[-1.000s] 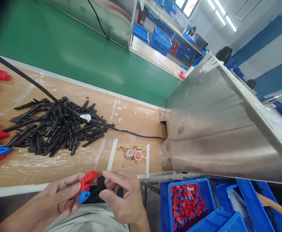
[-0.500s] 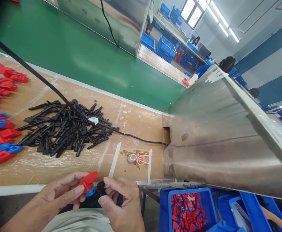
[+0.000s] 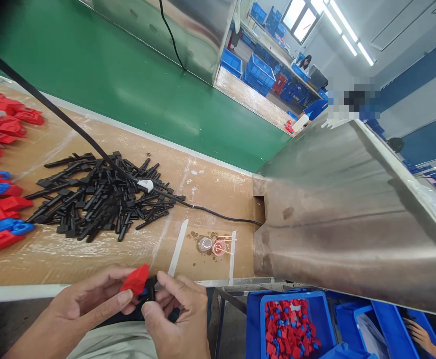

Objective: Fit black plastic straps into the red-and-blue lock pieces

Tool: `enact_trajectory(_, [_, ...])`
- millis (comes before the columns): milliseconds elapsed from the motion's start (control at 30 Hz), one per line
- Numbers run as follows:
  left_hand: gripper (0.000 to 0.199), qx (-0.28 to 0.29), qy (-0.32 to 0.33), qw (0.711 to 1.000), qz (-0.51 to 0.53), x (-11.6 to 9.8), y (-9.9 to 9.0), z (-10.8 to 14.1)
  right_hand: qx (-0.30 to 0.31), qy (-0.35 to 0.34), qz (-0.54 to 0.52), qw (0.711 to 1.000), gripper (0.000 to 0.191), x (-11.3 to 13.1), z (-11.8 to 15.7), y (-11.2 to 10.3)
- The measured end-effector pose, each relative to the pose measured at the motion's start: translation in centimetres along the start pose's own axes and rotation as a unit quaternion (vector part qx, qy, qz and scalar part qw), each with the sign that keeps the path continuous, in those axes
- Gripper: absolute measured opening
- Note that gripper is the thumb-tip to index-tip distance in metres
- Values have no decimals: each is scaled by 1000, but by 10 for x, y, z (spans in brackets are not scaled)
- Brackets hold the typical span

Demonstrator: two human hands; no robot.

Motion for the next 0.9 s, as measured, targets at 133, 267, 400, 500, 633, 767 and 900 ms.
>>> enact_trajectory(133, [64, -10, -10, 1000, -8, 1, -2, -1, -26, 89, -91, 992, 41, -14, 2, -1])
enact_trajectory(267, [65, -21, 5, 999, -24, -1, -4, -2, -22, 196, -240, 950, 49, -25, 4, 3])
enact_trajectory(400, [58, -31, 10, 999, -10, -4, -3, -1, -15, 251, -325, 912, 53, -28, 2, 8])
enact_trajectory(500, [53, -48, 16, 999, 8, -3, -4, -1, -14, 273, -347, 897, 54, -33, 4, 10])
enact_trajectory(633, [52, -43, 22, 998, 31, 4, -7, -4, -29, 270, -352, 896, 55, -37, 6, 11])
enact_trajectory(767, [49, -38, 19, 998, 48, 12, -11, -5, -51, 248, -367, 895, 60, -34, 7, 14])
enact_trajectory(900, [40, -21, 68, 996, 61, 8, -8, 3, -50, 231, -377, 895, 63, -31, 5, 18])
Point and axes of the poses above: each hand's wrist, its own z-axis away from the middle knuckle, its own y-axis out of the palm, x = y × z, the point moved 5 cm from there along -z, towards the middle knuckle, and after that the axes turned 14 degrees about -y, right-handed, at the moved point
